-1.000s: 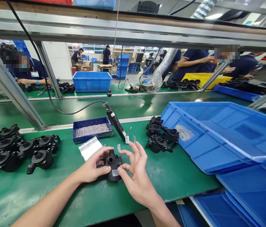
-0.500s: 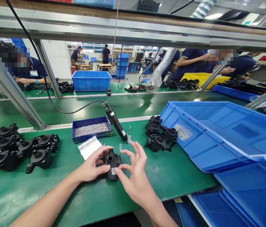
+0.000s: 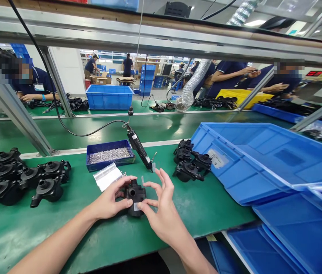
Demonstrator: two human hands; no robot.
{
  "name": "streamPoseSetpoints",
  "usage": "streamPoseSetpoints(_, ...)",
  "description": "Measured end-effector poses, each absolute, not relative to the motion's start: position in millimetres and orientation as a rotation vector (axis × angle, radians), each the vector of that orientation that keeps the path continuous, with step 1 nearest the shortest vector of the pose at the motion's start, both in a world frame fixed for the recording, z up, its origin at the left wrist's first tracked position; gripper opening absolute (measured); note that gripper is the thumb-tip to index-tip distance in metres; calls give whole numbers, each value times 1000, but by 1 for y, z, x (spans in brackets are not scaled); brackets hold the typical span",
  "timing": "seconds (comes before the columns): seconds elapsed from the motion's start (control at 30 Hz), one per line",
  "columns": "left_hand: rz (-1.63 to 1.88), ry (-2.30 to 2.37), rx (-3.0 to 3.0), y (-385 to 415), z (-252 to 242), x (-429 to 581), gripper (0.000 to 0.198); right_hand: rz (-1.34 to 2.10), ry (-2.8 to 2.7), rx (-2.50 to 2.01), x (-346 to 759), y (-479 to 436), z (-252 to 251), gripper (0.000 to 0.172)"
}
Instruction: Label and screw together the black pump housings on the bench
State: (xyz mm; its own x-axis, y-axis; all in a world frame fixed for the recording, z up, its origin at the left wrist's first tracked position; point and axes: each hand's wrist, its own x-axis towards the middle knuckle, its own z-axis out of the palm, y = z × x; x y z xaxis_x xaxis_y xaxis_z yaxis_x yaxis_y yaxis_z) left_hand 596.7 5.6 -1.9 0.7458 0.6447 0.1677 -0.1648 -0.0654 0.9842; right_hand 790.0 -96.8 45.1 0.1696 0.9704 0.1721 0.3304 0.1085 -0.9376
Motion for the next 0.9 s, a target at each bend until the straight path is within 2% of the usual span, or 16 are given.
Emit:
streamPoseSetpoints(0.27, 701, 411, 1511, 7, -3, 599, 64, 727, -1349, -1429, 786, -98, 48, 94)
streamPoseSetpoints(0.37, 690, 403, 1491, 8, -6, 598, 65, 680, -1297, -1436, 788, -96, 42, 99)
streamPoseSetpoints(0.57, 678, 366, 1442, 12, -13, 597, 67, 1155, -1007, -1302, 812, -86, 29, 111)
streamPoseSetpoints(0.67, 670, 345, 1417, 11, -12, 597, 67, 1283, -970, -1222, 817, -83, 28, 120)
streamPoseSetpoints(0.9, 614, 449, 1312, 8, -2, 601, 74, 1167, -1088, -1354, 788, -92, 31, 121)
